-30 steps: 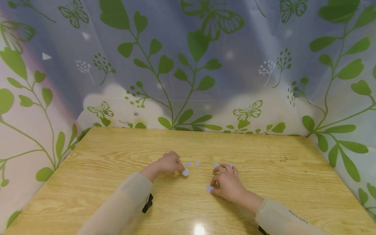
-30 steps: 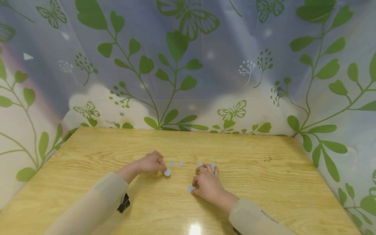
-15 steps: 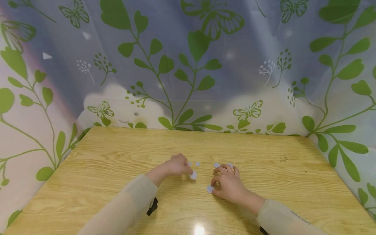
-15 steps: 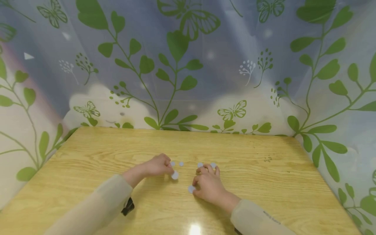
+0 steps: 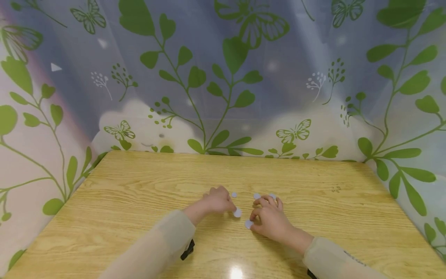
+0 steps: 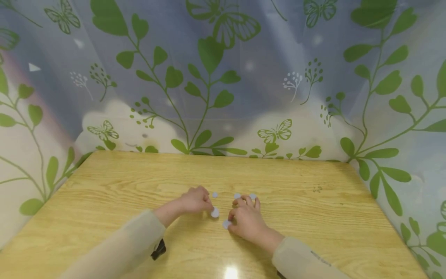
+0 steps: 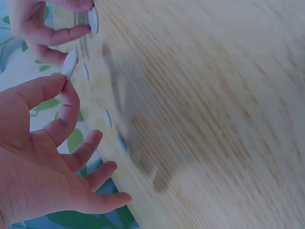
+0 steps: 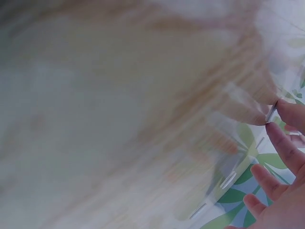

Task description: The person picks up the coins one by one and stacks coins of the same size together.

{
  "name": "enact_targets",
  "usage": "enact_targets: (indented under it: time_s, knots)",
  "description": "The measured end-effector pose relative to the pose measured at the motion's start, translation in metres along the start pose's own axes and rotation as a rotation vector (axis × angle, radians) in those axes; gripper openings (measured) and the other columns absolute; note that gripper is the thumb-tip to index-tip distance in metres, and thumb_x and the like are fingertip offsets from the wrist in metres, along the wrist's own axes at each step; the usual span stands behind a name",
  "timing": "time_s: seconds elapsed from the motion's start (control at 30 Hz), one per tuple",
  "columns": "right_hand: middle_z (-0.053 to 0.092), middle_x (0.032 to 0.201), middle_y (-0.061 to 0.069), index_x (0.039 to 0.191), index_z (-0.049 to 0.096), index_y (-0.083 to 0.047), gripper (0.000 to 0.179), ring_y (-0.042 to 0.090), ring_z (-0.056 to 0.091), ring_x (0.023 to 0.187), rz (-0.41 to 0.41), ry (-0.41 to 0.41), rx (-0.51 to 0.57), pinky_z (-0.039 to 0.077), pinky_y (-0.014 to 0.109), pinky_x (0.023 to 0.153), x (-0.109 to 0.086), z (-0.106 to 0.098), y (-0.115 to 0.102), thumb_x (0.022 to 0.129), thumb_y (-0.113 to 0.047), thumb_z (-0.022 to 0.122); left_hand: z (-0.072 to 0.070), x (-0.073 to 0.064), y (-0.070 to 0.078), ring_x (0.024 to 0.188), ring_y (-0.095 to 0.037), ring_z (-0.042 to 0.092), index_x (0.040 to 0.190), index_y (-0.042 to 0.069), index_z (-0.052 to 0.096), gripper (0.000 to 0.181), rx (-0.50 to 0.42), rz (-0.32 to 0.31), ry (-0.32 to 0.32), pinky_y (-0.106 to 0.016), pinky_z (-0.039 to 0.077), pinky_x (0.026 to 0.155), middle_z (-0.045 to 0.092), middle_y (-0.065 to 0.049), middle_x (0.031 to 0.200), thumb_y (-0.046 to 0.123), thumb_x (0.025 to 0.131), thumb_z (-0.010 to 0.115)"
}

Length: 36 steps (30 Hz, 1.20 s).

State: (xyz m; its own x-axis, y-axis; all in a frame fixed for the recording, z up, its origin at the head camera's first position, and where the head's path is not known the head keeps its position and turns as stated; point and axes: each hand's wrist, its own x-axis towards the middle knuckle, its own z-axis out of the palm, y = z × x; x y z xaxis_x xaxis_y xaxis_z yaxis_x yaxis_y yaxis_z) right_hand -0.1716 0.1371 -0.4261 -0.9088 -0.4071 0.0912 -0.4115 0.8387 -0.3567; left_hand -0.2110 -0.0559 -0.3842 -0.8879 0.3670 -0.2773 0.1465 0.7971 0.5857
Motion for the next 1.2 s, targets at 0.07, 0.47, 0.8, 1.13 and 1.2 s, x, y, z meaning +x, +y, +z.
enact_targets:
  time_s: [0.07, 0.47, 0.8, 1.13, 1.2]
  knots:
    - [0.057, 0.122, 0.010, 0.075, 0.071, -0.018, 0.011, 0.038, 0.036, 0.125, 0.000, -0.003, 0.004, 0.014, 0.073, 0.101, 0.000, 0.000, 0.001, 0.071, -0.024, 0.080, 0.003, 0.001, 0.001, 0.100, -0.034, 0.044, 0.052, 0.013, 0.048, 0.032, 0.003, 0.008, 0.000, -0.065, 0.027, 0.095, 0.053, -0.011, 0.103, 0.021, 0.079, 0.064]
    - [0.057, 0.121, 0.009, 0.079, 0.070, -0.018, 0.019, 0.037, 0.037, 0.123, 0.011, -0.005, -0.010, 0.017, 0.072, 0.100, -0.002, -0.001, 0.002, 0.067, -0.027, 0.083, 0.016, 0.002, 0.015, 0.103, -0.033, 0.046, 0.054, 0.010, 0.055, 0.029, 0.092, 0.007, 0.012, -0.065, 0.024, 0.099, 0.054, -0.006, 0.098, 0.022, 0.078, 0.065]
    - [0.057, 0.120, 0.010, 0.078, 0.069, -0.017, 0.023, 0.038, 0.037, 0.123, 0.017, 0.009, -0.019, 0.018, 0.073, 0.099, -0.005, 0.000, 0.004, 0.065, -0.028, 0.084, 0.028, 0.005, 0.024, 0.117, -0.035, 0.043, 0.063, 0.011, 0.059, 0.021, 0.209, 0.006, 0.014, -0.063, 0.024, 0.101, 0.055, -0.009, 0.107, 0.024, 0.079, 0.064]
    - [0.057, 0.119, 0.009, 0.078, 0.069, -0.017, 0.022, 0.037, 0.038, 0.123, 0.021, 0.013, -0.019, 0.018, 0.072, 0.099, -0.006, -0.001, 0.004, 0.066, -0.029, 0.083, 0.034, 0.006, 0.028, 0.125, -0.035, 0.040, 0.069, 0.013, 0.063, 0.020, 0.270, 0.004, 0.004, -0.061, 0.024, 0.104, 0.054, -0.009, 0.120, 0.027, 0.084, 0.063]
    - [0.057, 0.120, 0.009, 0.079, 0.070, -0.017, 0.022, 0.037, 0.038, 0.123, 0.019, 0.013, -0.019, 0.018, 0.072, 0.099, -0.006, -0.001, 0.004, 0.066, -0.029, 0.083, 0.035, 0.006, 0.028, 0.126, -0.035, 0.039, 0.071, 0.013, 0.065, 0.019, 0.270, 0.005, 0.001, -0.061, 0.024, 0.104, 0.054, -0.009, 0.122, 0.027, 0.084, 0.063]
